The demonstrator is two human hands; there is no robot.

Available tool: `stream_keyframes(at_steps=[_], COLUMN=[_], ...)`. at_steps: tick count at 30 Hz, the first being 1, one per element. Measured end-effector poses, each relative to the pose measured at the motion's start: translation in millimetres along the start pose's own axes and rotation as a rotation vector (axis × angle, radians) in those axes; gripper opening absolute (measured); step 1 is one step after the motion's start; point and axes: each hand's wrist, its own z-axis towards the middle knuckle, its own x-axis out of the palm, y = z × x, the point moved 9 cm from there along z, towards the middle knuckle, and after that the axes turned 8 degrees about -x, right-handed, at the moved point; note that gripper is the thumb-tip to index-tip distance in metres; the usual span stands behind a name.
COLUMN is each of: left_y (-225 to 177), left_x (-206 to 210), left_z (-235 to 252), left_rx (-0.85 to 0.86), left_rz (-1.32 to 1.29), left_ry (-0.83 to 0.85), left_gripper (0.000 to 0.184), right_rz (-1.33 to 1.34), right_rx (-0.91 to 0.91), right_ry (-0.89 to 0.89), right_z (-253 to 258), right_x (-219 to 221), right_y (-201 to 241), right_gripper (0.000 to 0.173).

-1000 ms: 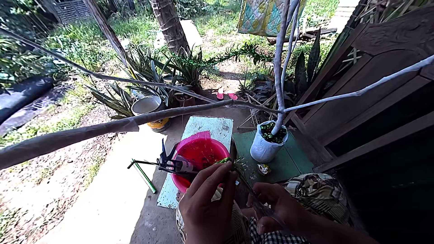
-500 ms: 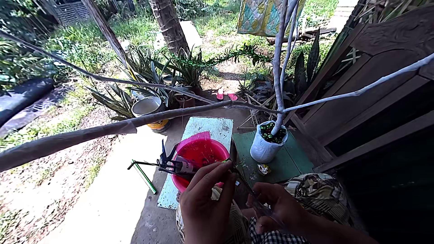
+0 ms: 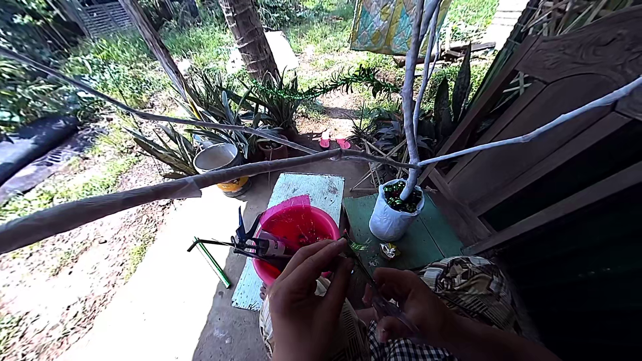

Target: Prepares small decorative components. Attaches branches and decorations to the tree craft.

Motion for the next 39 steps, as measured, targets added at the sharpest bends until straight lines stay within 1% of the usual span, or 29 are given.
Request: stream_keyframes(at_steps=[8,12,30,36,39], left_y=[-0.7,-1.6,-0.9,-2.4,-5.4], left_x=[-1.4,0.1,1.6,-4.5,-5.8], left_z=[-0.6,-1.0,-2.3,-1.7,-2.0], left_rx=[0.024,0.025,0.019,0.03,0.061], left_rz=[-0.016,-0.005,-0.008,0.035,0.099], left_ry=[-0.017,0.008,0.016,-0.052,-0.083], left_gripper=[0.014,0.012,0.014,0.015,0.014], right_rz=[0.011,0.041,0.006,0.114,0.096], right_rx=[-0.012,-0.024,-0.045,0.01,0.016], right_ry=[-0.015,-0.014,-0.03,0.085,0.094], right_z=[0.1,0.2,-0.6,-3.4,-3.7], right_x=[-0.6,0.5,-0.5,6.8,7.1], right_y=[1.2,0.8,0.3,-5.8,-5.7], right_gripper=[0.037,0.039,0.036,0.047,0.047])
